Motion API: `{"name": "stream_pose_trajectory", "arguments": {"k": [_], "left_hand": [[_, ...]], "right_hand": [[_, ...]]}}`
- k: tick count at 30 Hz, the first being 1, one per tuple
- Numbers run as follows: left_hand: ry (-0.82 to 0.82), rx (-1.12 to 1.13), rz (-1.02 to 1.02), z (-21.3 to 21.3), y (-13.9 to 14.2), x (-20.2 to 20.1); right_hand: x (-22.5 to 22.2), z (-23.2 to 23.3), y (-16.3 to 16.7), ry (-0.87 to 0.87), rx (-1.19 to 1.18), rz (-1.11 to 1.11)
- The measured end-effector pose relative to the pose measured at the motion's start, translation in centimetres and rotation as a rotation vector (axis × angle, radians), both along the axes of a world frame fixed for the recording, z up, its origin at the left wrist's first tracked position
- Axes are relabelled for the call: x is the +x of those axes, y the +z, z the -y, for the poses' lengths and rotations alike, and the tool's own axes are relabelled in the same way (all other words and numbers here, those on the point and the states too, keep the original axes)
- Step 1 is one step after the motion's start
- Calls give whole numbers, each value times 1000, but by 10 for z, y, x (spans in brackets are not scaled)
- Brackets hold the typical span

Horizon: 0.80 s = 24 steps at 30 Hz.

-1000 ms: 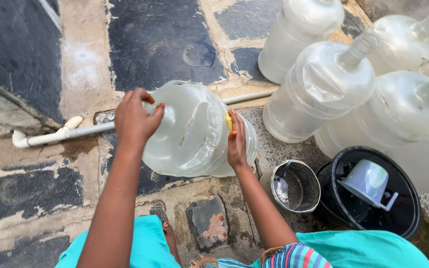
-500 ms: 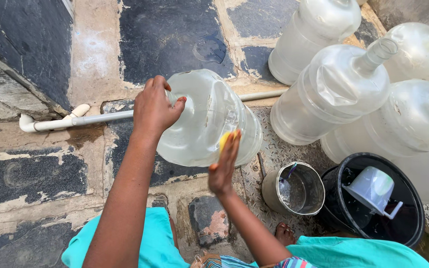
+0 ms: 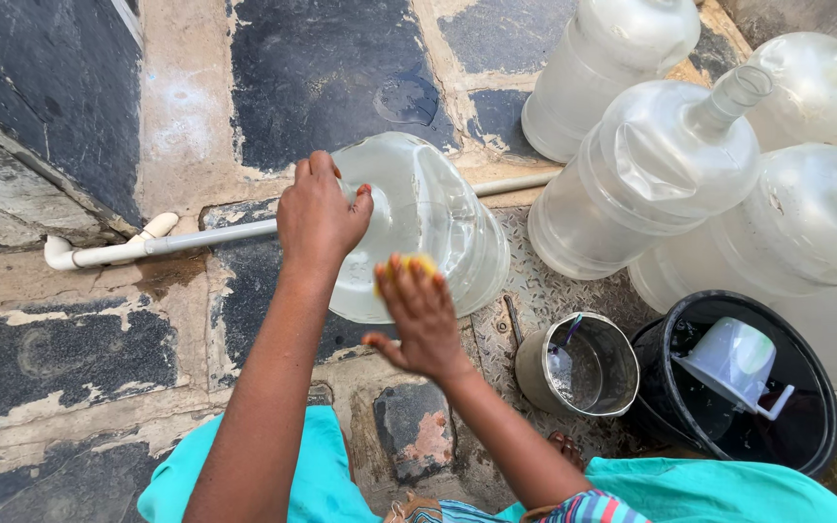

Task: The person cleans a large plastic water bottle using a sponge and soapy water, wiping the exterior surfaces and the neck of the bottle.

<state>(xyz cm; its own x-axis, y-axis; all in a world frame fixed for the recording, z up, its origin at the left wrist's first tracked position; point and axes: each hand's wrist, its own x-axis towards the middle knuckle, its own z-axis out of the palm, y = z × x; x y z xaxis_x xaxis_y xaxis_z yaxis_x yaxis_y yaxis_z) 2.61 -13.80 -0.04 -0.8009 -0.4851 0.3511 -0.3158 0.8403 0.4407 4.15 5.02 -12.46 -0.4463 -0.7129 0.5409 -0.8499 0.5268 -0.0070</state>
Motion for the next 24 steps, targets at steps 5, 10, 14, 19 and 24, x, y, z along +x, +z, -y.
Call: {"name": "stream_pose_trajectory", "arguments": {"k": [5, 10, 14, 19, 24], "left_hand": [[34, 7, -38, -16, 1, 2], [124, -153, -105, -10, -4, -3], [80, -17, -93, 1, -12, -1], [11, 58, -17, 12, -9, 7], [10, 85, 60, 10, -5, 11]], "right_hand": [[-64, 11, 80, -87, -134, 394], [-7, 29, 72, -112, 211, 22], [39, 30, 26, 97, 349, -64], [-11, -2, 3, 79, 17, -83], [-42, -56, -33, -90, -350, -56]]}}
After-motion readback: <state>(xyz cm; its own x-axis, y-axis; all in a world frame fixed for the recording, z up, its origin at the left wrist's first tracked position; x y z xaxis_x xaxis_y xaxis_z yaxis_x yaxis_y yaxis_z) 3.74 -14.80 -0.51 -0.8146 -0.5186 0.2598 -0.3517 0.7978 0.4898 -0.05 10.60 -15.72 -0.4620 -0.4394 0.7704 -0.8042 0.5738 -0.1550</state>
